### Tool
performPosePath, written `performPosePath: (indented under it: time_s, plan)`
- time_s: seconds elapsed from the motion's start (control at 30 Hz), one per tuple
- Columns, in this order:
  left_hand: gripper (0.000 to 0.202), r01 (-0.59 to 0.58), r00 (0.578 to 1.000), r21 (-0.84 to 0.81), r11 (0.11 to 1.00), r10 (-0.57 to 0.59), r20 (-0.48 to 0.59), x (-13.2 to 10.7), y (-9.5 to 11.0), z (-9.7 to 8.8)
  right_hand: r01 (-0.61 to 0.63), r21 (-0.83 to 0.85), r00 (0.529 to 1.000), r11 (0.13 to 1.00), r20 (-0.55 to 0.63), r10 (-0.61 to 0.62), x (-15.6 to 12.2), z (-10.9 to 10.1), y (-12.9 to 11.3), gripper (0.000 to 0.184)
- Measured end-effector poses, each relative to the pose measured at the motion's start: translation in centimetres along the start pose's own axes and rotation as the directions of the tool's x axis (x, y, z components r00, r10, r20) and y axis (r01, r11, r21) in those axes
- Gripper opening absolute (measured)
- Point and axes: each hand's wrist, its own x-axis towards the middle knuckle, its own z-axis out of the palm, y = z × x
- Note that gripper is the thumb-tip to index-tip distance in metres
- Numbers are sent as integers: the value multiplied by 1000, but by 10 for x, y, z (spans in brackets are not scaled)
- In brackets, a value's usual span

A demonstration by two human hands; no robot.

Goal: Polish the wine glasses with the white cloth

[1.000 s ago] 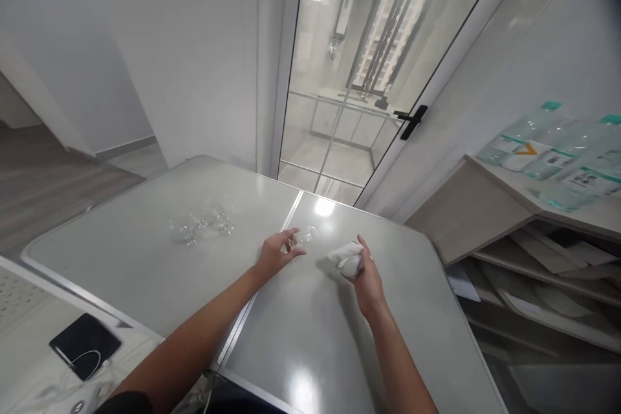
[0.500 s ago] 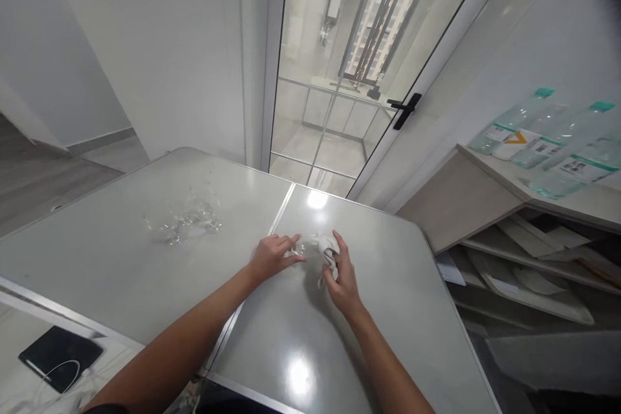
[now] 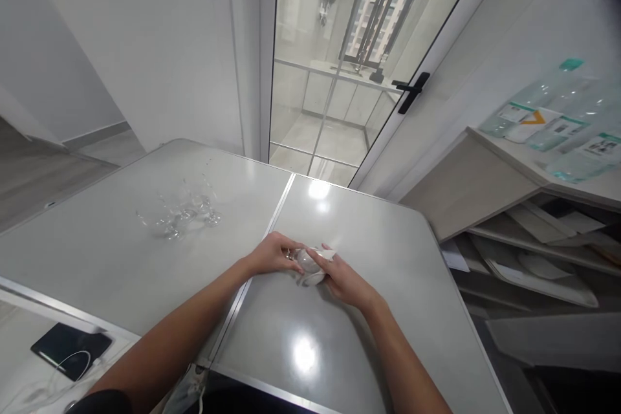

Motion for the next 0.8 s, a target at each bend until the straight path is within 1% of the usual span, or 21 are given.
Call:
performPosePath:
  time_s: [0.03, 0.07, 0.1, 0.13, 0.17, 0.2, 0.23, 0.27, 0.3, 0.33, 0.4, 0.47, 0.53, 0.6, 0.67, 0.7, 0.73, 0.77, 0.8]
  plan:
    - [64, -8, 1000, 11, 1000, 8, -30, 0, -1, 1, 25, -22, 997, 999, -70, -26, 1, 3, 1, 74]
    - [63, -37, 996, 55, 998, 41, -80, 0, -1, 3, 20, -2, 985, 1000, -173, -20, 3, 7, 0, 70]
    - [61, -80, 986, 128, 989, 98, -138, 0, -2, 5, -8, 70, 960, 998, -278, 27, 5, 11, -1, 67]
    - [58, -127, 968, 222, 967, 169, -183, 1, -2, 7, -46, 186, 925, 982, -362, 112, 7, 14, -4, 68]
    - [55, -174, 948, 319, 932, 246, -201, 1, -3, 8, -83, 320, 887, 944, -407, 216, 9, 18, -7, 72]
    - [52, -216, 929, 406, 888, 315, -193, 1, -2, 9, -110, 439, 864, 892, -401, 305, 11, 21, -10, 77]
    - [49, -250, 915, 472, 846, 365, -170, 2, -2, 9, -128, 514, 855, 848, -376, 357, 12, 23, -13, 80]
    - [48, -275, 907, 515, 812, 396, -141, 2, -1, 8, -142, 537, 859, 832, -352, 373, 12, 24, -15, 80]
    - [47, -292, 905, 538, 791, 411, -113, 2, 0, 7, -157, 512, 868, 845, -336, 365, 12, 24, -15, 79]
    - [46, -301, 906, 547, 781, 413, -91, 2, 0, 6, -169, 447, 883, 879, -327, 337, 11, 23, -15, 77]
    - [45, -304, 918, 525, 795, 391, -62, 1, 1, 6, -175, 248, 922, 953, -298, 247, 8, 21, -11, 74]
    - [43, -283, 935, 440, 852, 347, -70, 0, 0, 8, -132, 66, 953, 989, -267, 144, 6, 19, -6, 72]
    - [42, -221, 957, 285, 933, 263, -118, -2, 0, 11, -69, -33, 955, 997, -292, 56, 5, 20, 0, 67]
    - [44, -124, 977, 89, 988, 137, -165, -2, 0, 13, -17, -70, 936, 997, -352, -8, 4, 23, 5, 59]
    - [49, -32, 986, -72, 997, 20, -165, -1, 1, 15, 14, -94, 914, 995, -402, -51, 4, 27, 9, 52]
    - [50, -3, 987, -113, 994, -16, -160, -1, 2, 15, 29, -103, 910, 994, -408, -68, 4, 28, 9, 49]
    - [51, 6, 987, -117, 993, -24, -157, 0, 2, 14, 30, -94, 913, 995, -403, -66, 4, 29, 9, 48]
    - [51, -14, 987, -80, 997, 1, -161, 0, 2, 14, 14, -55, 918, 998, -394, -35, 4, 29, 8, 49]
    - [50, -58, 983, -3, 998, 57, -172, 0, 2, 13, -18, 22, 924, 1000, -382, 25, 4, 29, 5, 54]
